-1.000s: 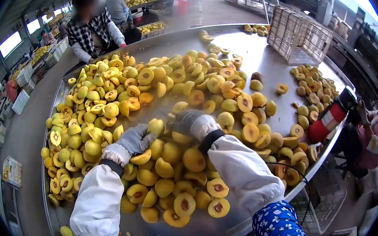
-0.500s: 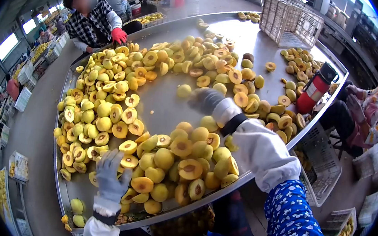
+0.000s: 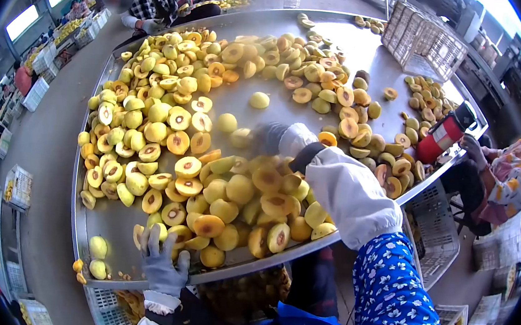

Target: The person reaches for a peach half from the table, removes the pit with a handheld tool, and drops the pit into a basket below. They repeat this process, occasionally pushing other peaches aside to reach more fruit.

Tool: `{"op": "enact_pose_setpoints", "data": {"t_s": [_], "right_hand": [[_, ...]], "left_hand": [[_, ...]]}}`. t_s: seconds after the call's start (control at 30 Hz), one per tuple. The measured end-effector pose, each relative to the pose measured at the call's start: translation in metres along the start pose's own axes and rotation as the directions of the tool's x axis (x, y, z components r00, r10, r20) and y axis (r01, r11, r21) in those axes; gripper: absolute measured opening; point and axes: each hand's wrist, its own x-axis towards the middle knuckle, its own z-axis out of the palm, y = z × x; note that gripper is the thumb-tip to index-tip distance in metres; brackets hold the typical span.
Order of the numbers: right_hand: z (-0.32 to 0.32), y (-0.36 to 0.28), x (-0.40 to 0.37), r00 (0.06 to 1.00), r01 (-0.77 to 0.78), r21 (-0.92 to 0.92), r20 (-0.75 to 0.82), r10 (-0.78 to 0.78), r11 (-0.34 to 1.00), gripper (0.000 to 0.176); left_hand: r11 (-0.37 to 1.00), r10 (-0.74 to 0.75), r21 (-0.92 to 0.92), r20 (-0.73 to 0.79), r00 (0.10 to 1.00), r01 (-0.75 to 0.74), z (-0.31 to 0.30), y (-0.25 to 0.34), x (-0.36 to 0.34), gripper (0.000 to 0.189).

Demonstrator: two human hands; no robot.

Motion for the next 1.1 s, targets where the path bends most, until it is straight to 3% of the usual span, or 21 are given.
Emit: {"op": "enact_pose_setpoints", "data": {"t_s": [0.03, 0.1, 0.13, 0.17, 0.23, 0.3, 0.37, 0.4, 0.47, 0.53, 0.67, 0.7, 0.77, 0.8, 0.83, 0.97, 1.07, 1.1], "right_hand": [[0.010, -0.012, 0.004, 0.997, 0.063, -0.026, 0.050, -0.061, 0.998, 0.037], [-0.008, -0.049, -0.027, 1.000, 0.019, 0.062, 0.000, -0.019, 0.998, 0.038], [-0.029, -0.075, -0.045, 0.989, -0.134, 0.107, -0.047, 0.139, 0.985, 0.039], [-0.053, -0.055, -0.041, 0.961, -0.220, 0.426, -0.057, 0.269, 0.878, 0.040], [-0.098, 0.042, -0.031, 0.956, -0.052, 0.320, -0.259, 0.140, 0.946, 0.041], [-0.123, 0.162, -0.021, 0.937, 0.076, -0.182, -0.324, -0.133, 0.980, 0.043], [-0.102, 0.184, -0.045, 0.957, -0.081, -0.387, -0.289, -0.037, 0.919, 0.046], [-0.072, 0.160, -0.069, 0.959, -0.161, -0.548, -0.285, -0.002, 0.821, 0.047], [-0.024, 0.059, -0.109, 0.927, -0.185, -0.483, -0.376, -0.012, 0.856, 0.049], [-0.006, 0.043, -0.105, 0.902, -0.278, -0.456, -0.428, 0.065, 0.845, 0.048], [-0.003, 0.018, -0.101, 0.896, -0.279, -0.387, -0.434, 0.093, 0.879, 0.044], [0.002, 0.035, -0.097, 0.887, -0.195, -0.501, -0.456, -0.065, 0.843, 0.036], [0.010, 0.032, -0.113, 0.894, -0.175, 0.031, -0.414, 0.172, 0.984, 0.033], [0.014, 0.030, -0.118, 0.901, -0.166, 0.301, -0.340, 0.268, 0.939, 0.033], [0.019, 0.027, -0.121, 0.916, -0.128, 0.408, -0.300, 0.265, 0.904, 0.033], [0.032, 0.006, -0.129, 0.936, -0.100, 0.262, -0.302, 0.180, 0.960, 0.035], [0.031, -0.015, -0.111, 0.958, -0.103, 0.337, -0.221, 0.184, 0.936, 0.031], [0.040, -0.035, -0.108, 0.947, -0.044, 0.502, -0.254, 0.197, 0.863, 0.028]], "left_hand": [[1.000, 0.009, -0.002, -0.019, 1.000, -0.009, 0.003, -0.002, -0.001, 0.042], [1.000, -0.008, -0.016, -0.026, 1.000, 0.008, -0.002, 0.001, -0.003, 0.041], [0.999, -0.021, -0.031, -0.017, 1.000, 0.021, -0.003, 0.002, -0.005, 0.040], [0.998, -0.035, -0.048, -0.012, 0.999, 0.035, -0.002, 0.002, -0.006, 0.040], [0.996, -0.051, -0.076, -0.028, 0.998, 0.049, -0.003, 0.003, -0.005, 0.039], [0.997, -0.037, -0.069, -0.068, 0.997, 0.033, -0.002, 0.002, -0.004, 0.040], [0.998, -0.034, -0.060, -0.080, 0.996, 0.029, 0.000, 0.000, -0.005, 0.040], [0.998, -0.031, -0.065, -0.095, 0.995, 0.025, 0.001, -0.001, -0.006, 0.039], [0.998, -0.019, -0.064, -0.127, 0.992, 0.011, 0.002, -0.001, -0.007, 0.039], [0.997, -0.035, -0.069, -0.132, 0.991, 0.026, 0.004, 0.000, -0.009, 0.036], [0.999, -0.028, -0.037, -0.147, 0.989, 0.023, 0.005, -0.004, -0.013, 0.034], [0.999, -0.031, -0.045, -0.150, 0.988, 0.024, 0.006, -0.004, -0.014, 0.034], [0.997, -0.036, -0.067, -0.151, 0.988, 0.026, 0.005, -0.005, -0.013, 0.034], [0.996, -0.046, -0.082, -0.148, 0.988, 0.034, 0.006, -0.005, -0.013, 0.034], [0.994, -0.062, -0.102, -0.143, 0.988, 0.048, 0.006, -0.004, -0.015, 0.035], [0.995, -0.081, -0.067, -0.138, 0.987, 0.072, 0.004, -0.002, -0.015, 0.034], [0.996, -0.075, -0.065, -0.163, 0.984, 0.065, 0.011, -0.008, -0.016, 0.033], [0.995, -0.083, -0.071, -0.161, 0.983, 0.072, 0.009, -0.008, -0.016, 0.033]]}}
